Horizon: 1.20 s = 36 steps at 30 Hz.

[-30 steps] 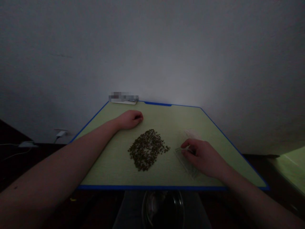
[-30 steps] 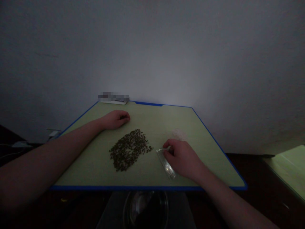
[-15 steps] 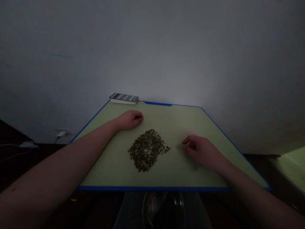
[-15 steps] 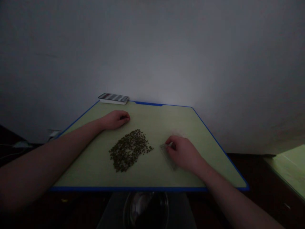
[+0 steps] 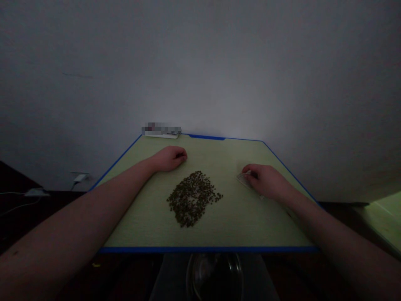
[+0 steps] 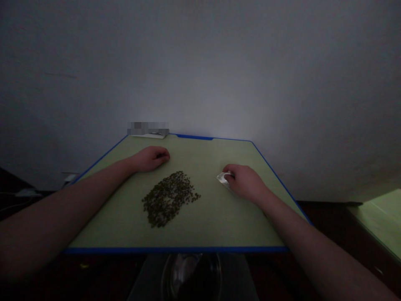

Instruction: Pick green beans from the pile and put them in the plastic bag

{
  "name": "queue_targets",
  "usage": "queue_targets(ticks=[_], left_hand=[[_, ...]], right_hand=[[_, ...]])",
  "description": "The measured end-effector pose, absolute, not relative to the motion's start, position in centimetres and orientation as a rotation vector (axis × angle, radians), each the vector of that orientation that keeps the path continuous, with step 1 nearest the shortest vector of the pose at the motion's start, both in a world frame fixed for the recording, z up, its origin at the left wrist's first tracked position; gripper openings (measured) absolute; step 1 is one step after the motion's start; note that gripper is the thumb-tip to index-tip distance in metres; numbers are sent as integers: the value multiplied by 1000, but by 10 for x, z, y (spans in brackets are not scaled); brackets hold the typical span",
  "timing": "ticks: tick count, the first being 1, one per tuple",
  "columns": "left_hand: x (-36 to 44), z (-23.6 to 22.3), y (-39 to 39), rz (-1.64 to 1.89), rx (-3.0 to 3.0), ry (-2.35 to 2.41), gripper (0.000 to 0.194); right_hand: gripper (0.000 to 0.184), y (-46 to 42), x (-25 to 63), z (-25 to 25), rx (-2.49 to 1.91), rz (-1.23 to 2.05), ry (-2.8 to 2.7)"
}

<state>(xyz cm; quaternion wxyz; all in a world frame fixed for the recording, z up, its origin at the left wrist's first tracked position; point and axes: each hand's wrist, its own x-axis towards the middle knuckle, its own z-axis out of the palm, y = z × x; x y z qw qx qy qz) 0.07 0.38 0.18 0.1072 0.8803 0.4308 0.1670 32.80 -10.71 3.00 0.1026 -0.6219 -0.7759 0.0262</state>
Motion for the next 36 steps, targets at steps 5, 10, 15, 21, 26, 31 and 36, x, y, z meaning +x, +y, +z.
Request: queue_targets(ticks=[5,10,15,21,26,31,36], left_hand=[[1,2,4,492,2611,1258,25],[0,1,5,491,2615,1264,26],[0,0,5,495,2600,1253,26],[1,2,4,490,2595,1264,26],[1,2,4,482,2589,1255,27],[1,2,4,480,2606,1269,28],[1,2,4,484,2611,1260,27]], right_hand=[[26,-116,320,29,-1762,125,-2298],[25,-120,307,27,-1588,252,-2379],[24,-121,300,28,-1490,399,-2456],[23,-130,299,30,-1468,502,-2468],[22,-137,299,32,-1454,537,-2479],[22,-139,298,33,-1477,544,-2468],[22,-135,297,31,-1482,483,-2448]])
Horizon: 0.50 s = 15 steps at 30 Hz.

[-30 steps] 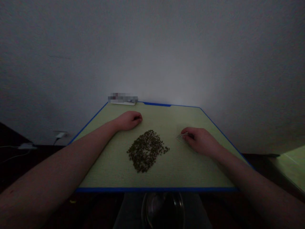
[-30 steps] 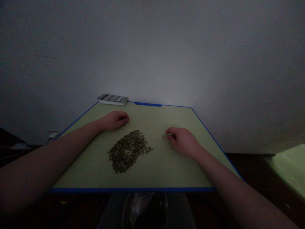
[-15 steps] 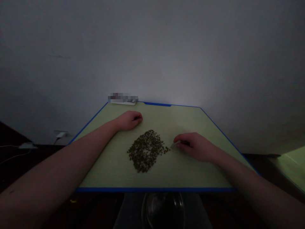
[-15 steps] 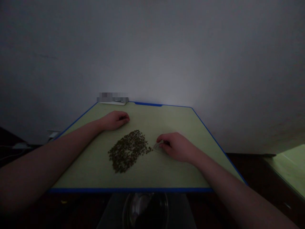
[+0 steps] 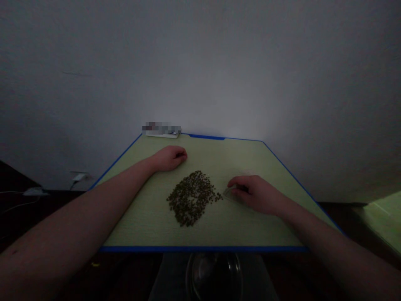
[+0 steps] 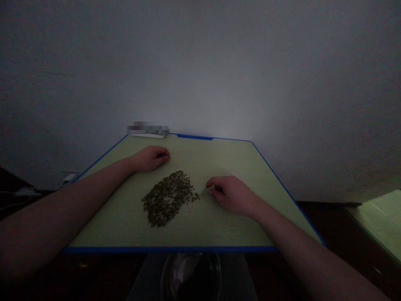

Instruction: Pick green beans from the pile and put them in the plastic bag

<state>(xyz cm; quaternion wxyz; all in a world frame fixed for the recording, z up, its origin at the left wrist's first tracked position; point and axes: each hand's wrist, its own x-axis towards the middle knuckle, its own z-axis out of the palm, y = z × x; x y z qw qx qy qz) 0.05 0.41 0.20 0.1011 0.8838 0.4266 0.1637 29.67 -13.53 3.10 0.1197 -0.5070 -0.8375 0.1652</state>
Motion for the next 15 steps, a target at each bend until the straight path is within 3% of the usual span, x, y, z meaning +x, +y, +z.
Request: queue_targets(ticks=[15], left_hand=[[0,2,4,484,2607,1252,28]], right_hand=[[21,-139,295,32,-1462,569,-2475]])
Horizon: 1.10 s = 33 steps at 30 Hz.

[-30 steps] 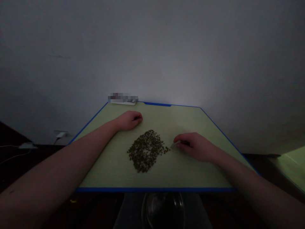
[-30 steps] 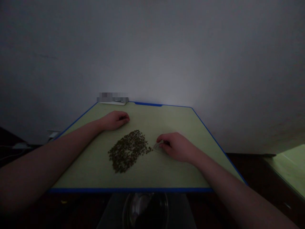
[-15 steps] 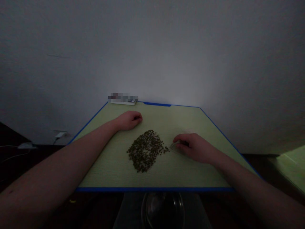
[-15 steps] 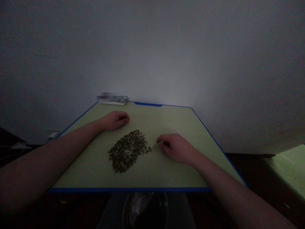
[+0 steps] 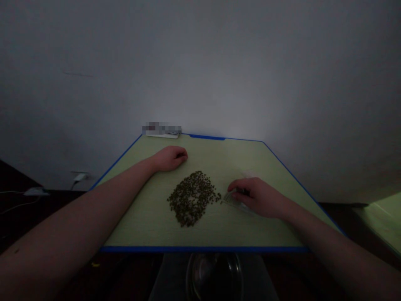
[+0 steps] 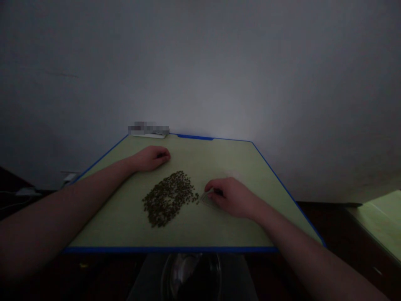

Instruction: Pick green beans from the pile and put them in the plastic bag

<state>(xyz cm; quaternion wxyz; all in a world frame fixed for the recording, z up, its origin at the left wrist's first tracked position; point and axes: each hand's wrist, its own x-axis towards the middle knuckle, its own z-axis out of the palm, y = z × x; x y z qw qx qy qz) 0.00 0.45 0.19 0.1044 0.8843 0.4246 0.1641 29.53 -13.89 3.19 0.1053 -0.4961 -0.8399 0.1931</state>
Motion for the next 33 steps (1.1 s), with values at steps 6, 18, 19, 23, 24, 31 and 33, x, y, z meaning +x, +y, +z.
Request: queue_targets(ticks=[6,18,19,23,24,31,33], left_hand=[[0,2,4,488,2598,1254,28],[0,2,5,487,2621,1241,29],[0,1,5,483,2617,1244,29],[0,0,6,489,2614,1255,28],[0,0,6,493,2617,1253,28],[0,1,4,488,2603,1253,26],[1,2,3,492,2607,1250,26]], right_hand=[[22,-139,291,28,-1521,546,-2408],[21,-136,287,30,-1596,433,-2379],[21,-136,287,30,-1611,428,-2373],[21,-132,287,30,-1662,368,-2353],[21,-131,288,30,-1675,354,-2342],[21,-117,299,29,-1781,299,-2274],[21,-114,301,29,-1737,312,-2307]])
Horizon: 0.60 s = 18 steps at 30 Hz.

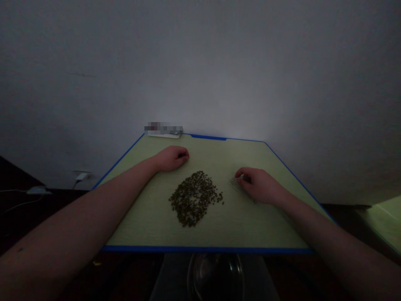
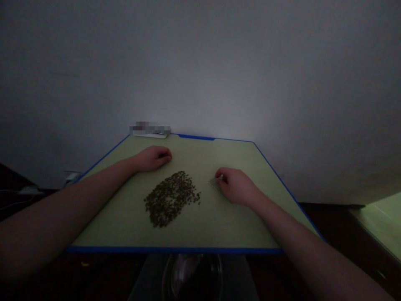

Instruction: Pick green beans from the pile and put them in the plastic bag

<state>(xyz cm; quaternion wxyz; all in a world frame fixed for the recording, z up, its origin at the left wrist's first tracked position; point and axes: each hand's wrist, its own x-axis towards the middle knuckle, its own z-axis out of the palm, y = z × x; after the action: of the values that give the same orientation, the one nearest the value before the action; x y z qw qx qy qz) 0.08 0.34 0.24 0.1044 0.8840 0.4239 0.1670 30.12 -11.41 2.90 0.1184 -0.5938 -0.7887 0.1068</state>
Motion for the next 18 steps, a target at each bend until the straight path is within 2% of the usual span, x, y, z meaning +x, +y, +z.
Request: queue_targets(ticks=[18], left_hand=[[1,2,5,473,2626,1255,27]], right_hand=[[25,-120,291,36,-1305,516,-2651]])
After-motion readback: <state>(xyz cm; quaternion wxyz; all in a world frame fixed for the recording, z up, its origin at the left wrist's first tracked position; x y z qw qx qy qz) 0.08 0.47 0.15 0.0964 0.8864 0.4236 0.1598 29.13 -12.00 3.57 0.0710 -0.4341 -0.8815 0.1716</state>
